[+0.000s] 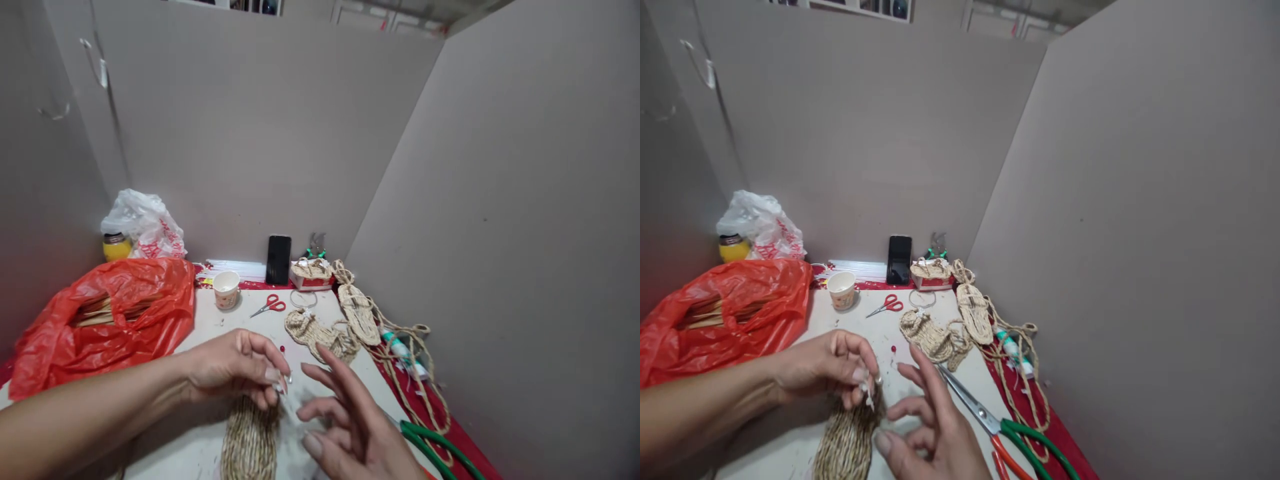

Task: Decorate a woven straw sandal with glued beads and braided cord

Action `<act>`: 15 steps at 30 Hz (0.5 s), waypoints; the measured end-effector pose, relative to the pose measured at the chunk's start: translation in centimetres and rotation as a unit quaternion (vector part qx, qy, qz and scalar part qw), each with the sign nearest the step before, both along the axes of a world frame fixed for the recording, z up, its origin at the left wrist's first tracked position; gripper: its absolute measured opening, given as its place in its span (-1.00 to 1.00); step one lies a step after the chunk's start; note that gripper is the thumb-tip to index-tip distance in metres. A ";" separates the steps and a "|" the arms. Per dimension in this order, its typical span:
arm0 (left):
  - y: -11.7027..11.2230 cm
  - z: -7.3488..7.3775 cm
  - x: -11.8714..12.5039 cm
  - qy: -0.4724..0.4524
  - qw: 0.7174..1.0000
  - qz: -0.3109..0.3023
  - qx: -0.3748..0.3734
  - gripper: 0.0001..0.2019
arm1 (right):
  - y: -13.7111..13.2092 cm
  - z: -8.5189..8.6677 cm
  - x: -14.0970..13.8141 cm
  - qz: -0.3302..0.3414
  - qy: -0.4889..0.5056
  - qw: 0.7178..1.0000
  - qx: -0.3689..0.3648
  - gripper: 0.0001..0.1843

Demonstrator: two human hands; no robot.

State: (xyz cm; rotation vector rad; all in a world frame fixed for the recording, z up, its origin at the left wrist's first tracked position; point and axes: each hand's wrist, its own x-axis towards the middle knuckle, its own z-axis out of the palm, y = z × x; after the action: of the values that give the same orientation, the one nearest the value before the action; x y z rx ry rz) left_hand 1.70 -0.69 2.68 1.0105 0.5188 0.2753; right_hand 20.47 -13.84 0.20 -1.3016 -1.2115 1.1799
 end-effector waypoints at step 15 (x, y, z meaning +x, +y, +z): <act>-2.8 -3.7 0.7 -0.015 0.988 0.145 -0.059 -0.69 | 2.2 -0.8 -2.5 -0.076 -0.054 0.996 0.011 -0.81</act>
State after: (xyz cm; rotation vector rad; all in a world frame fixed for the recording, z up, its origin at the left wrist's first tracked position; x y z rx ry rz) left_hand 2.37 -3.47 -1.02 0.8147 0.6480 0.5113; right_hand 17.94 -11.59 -0.60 -1.4306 -1.1763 0.9965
